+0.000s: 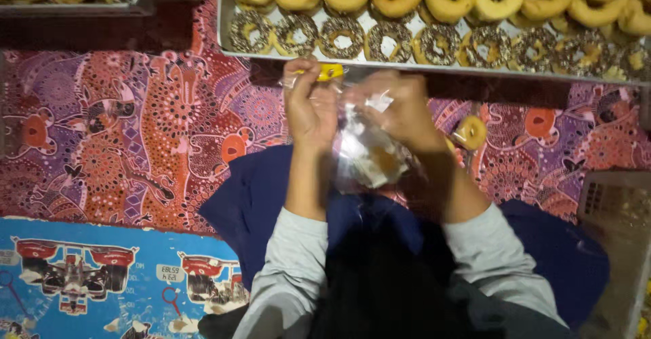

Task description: The person sits on the floor and repeatedly picks donuts from a metal tray, places them into small clear plastic bags, and sets the filled bags into a nearby crate. The person handles both plain and chocolate-sprinkled donuts.

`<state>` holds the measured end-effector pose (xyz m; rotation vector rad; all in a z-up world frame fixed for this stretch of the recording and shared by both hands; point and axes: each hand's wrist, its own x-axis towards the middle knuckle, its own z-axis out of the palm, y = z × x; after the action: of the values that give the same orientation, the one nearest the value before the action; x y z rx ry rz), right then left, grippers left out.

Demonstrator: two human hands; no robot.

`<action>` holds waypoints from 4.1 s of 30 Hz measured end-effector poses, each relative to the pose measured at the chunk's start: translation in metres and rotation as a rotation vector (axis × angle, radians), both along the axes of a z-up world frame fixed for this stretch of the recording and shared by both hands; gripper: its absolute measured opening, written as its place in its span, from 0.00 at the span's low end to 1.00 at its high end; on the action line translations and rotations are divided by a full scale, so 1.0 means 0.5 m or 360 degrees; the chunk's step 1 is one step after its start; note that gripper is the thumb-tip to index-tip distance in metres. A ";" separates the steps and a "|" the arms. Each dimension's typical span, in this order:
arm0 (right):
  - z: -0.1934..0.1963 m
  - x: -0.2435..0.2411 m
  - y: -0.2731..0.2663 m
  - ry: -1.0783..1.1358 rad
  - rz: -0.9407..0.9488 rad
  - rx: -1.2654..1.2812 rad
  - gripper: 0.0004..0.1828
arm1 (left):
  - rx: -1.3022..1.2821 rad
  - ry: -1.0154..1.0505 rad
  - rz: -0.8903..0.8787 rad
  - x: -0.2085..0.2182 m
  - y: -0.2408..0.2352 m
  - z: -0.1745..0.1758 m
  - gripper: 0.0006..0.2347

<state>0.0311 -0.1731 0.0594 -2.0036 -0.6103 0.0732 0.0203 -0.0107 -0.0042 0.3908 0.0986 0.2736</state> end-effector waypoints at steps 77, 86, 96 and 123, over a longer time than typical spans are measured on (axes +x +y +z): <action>-0.148 -0.313 0.144 0.1109 0.0279 0.0474 0.28 | 0.2571 0.0472 0.1147 -0.433 0.086 0.041 0.17; -0.116 -0.293 0.184 0.0908 0.0067 0.0577 0.20 | 0.1500 0.0761 0.0463 -0.431 0.164 -0.047 0.05; -0.294 -0.330 0.134 0.0545 -0.0441 0.0233 0.06 | 0.2683 0.0860 0.0565 -0.447 0.090 -0.015 0.06; -0.303 -0.149 -0.580 0.1428 -0.1316 0.0837 0.22 | 0.2734 -0.0428 -0.0516 -0.022 -0.507 -0.153 0.24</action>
<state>-0.0435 -0.4629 -0.0920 -1.3622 0.7091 0.2558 0.0094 -0.2644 -0.0809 2.0428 -0.5149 0.0186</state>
